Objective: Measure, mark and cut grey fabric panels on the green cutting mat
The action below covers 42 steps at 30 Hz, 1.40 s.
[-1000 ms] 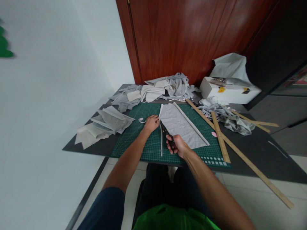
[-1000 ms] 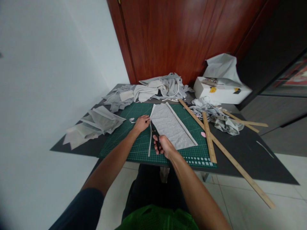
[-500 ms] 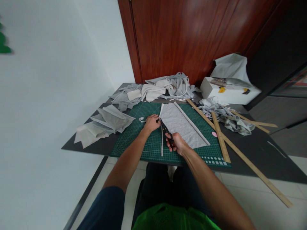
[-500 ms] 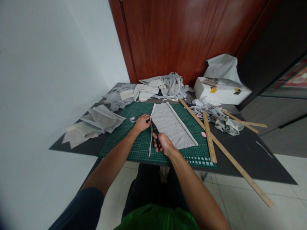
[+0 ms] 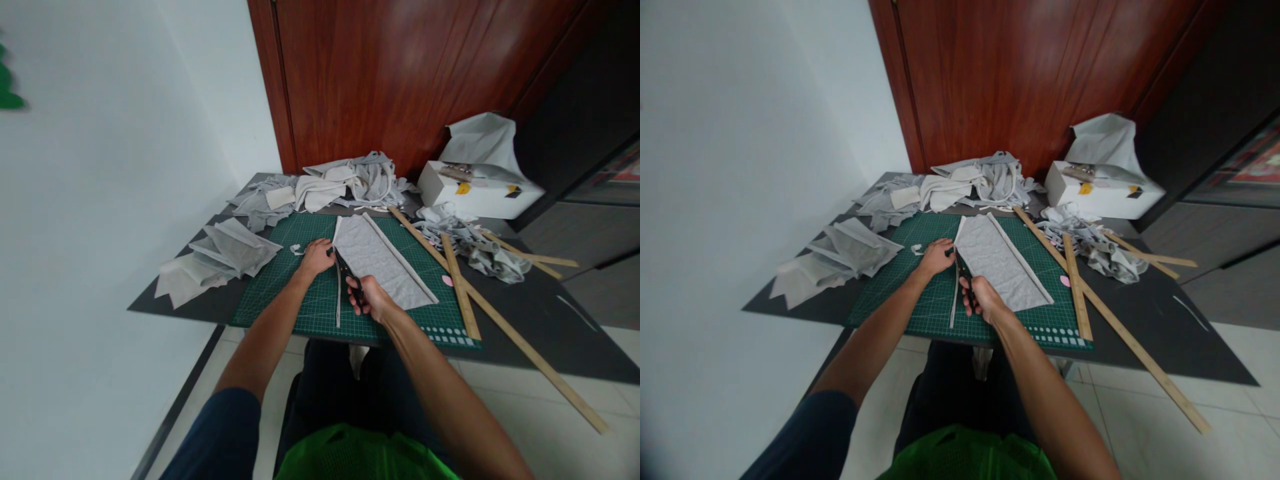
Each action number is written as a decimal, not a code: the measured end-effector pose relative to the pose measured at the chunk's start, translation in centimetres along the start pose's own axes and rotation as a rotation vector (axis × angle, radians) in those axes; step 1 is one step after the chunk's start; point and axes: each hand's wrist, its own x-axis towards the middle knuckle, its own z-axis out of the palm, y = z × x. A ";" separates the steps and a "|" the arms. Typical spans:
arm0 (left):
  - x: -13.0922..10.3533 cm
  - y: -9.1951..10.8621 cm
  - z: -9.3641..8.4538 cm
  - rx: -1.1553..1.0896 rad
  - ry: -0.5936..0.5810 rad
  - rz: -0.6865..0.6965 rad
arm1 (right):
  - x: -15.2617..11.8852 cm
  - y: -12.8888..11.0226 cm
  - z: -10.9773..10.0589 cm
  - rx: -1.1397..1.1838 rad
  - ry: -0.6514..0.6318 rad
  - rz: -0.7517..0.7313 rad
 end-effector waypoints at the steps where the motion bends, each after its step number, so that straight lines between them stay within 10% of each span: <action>1: 0.0 0.0 0.0 0.001 0.000 -0.002 | 0.1 -0.1 0.0 0.000 0.003 -0.001; 20: 0.0 0.0 -0.1 0.020 -0.010 -0.006 | 0.3 -0.6 0.0 -0.037 0.029 -0.003; 29: 0.1 -0.4 0.2 0.021 -0.013 -0.007 | -1.3 -1.1 -5.0 -0.081 -0.023 -0.158; 37: -0.1 0.2 -0.3 0.063 -0.028 -0.004 | 5.4 -2.4 -8.9 -0.663 0.363 -0.374; 42: -0.5 0.8 -0.7 0.118 -0.075 -0.014 | 5.7 -1.1 -9.9 -0.727 0.388 -0.380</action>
